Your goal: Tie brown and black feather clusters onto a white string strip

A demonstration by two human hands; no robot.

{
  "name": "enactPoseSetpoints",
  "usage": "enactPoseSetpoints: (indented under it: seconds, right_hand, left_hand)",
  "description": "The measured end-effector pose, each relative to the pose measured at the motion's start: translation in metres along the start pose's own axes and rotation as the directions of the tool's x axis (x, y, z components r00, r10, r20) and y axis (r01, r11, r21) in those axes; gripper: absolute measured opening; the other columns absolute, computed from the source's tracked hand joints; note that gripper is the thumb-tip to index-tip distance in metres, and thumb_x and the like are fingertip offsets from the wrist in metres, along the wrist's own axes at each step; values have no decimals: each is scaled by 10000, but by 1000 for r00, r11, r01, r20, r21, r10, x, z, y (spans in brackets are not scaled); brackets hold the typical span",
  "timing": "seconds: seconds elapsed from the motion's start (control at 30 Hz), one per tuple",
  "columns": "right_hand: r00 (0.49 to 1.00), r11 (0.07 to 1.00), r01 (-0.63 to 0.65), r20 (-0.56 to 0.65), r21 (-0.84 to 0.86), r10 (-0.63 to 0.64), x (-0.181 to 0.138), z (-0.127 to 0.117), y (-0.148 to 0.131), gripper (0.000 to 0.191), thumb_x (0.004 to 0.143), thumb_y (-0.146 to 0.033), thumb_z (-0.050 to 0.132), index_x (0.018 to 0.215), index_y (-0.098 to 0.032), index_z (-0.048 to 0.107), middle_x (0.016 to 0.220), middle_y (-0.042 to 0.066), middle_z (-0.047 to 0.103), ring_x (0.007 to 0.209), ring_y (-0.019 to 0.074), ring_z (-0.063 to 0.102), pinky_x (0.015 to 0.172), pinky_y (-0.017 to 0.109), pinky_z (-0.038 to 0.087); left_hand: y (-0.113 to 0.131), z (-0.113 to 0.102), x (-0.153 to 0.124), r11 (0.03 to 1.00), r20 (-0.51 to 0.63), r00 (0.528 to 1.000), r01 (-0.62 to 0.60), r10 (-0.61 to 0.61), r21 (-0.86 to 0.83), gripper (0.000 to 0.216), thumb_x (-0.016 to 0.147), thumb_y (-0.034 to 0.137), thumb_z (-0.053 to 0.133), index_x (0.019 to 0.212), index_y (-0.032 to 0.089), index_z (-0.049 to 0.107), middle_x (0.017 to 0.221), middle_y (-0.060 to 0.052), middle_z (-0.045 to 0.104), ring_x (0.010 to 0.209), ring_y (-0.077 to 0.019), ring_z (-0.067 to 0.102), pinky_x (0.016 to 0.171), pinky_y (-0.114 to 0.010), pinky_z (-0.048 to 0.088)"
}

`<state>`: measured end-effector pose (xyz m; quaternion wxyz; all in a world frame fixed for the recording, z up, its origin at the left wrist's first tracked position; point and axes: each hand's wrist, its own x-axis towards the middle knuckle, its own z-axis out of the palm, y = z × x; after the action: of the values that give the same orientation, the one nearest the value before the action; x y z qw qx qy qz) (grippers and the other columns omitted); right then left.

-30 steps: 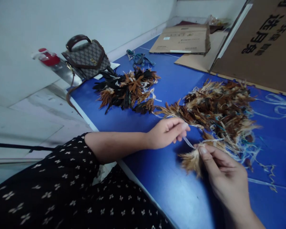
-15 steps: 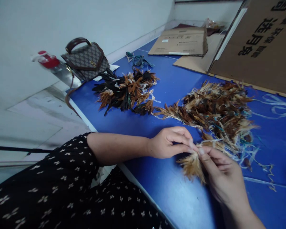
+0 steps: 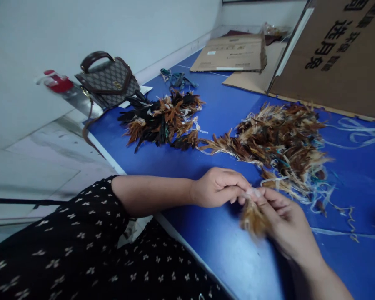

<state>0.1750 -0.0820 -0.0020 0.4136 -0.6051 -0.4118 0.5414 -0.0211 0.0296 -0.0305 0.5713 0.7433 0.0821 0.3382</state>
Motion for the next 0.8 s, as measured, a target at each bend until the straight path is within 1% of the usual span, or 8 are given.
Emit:
enactPoseSetpoints:
  seconds: [0.13,0.23,0.37,0.43,0.57,0.63,0.73,0.8]
  right_hand:
    - [992,938,127,50,-322,-117,-1,-16,-2,537,818,-754,869,921,-230,804,876,57,784,811,209,720,714,249,593]
    - [977,835,211,89,-508,-192,-7,-33,-6,559,944,-789,714,939,-234,783,876,46,776,816,202,712,711,245,570]
    - [952,748,297,121,-594,-282,-17,-49,-9,466,1019,-694,690,952,-239,766,822,14,745,766,164,690,706,222,542]
    - [927,696,362,161,-621,-339,-20,-49,-12,391,1043,-619,700,957,-243,769,827,8,747,760,153,694,706,217,540]
    - [832,606,543,278,-581,-480,-21,-34,-23,276,1085,-458,687,944,-243,786,862,31,765,750,138,711,710,221,557]
    - [782,567,614,322,-550,-534,-18,-26,-29,299,1099,-410,667,879,-235,767,817,37,739,717,135,691,683,232,554]
    - [709,484,686,347,-544,-614,-13,-22,-30,273,1099,-327,665,858,-235,751,829,32,735,748,134,697,688,242,555]
    - [652,399,692,286,-601,-702,-14,-25,-27,139,1081,-285,687,1001,-243,793,984,52,788,895,158,753,809,274,594]
  left_hand:
    - [11,-5,1,994,33,998,57,-60,98,195,1062,278,675,1036,143,813,855,-53,783,710,-102,707,787,-244,597]
    - [13,-3,1,978,40,977,207,-208,38,150,1021,280,744,992,159,827,828,-31,777,739,-106,718,782,-237,586]
    - [6,8,-1,848,60,868,496,-494,-187,190,957,219,822,1122,127,797,835,-16,784,671,-85,684,711,-233,588]
    - [7,12,-2,781,80,810,582,-581,-225,231,946,165,820,1167,112,778,835,-12,782,644,-78,673,689,-229,587]
    - [18,16,-1,814,183,808,578,-560,-64,89,905,165,872,942,133,798,776,9,761,662,-64,647,690,-199,537]
    - [23,19,-2,819,233,803,572,-549,-41,132,878,192,914,855,141,794,765,12,756,668,-58,627,671,-191,504]
    - [25,27,-4,734,292,740,661,-605,-155,203,888,298,936,864,145,805,771,12,754,656,-62,626,645,-204,498]
    - [24,31,-5,650,338,689,722,-641,-238,254,918,368,919,883,141,809,774,6,755,654,-67,643,648,-217,511]
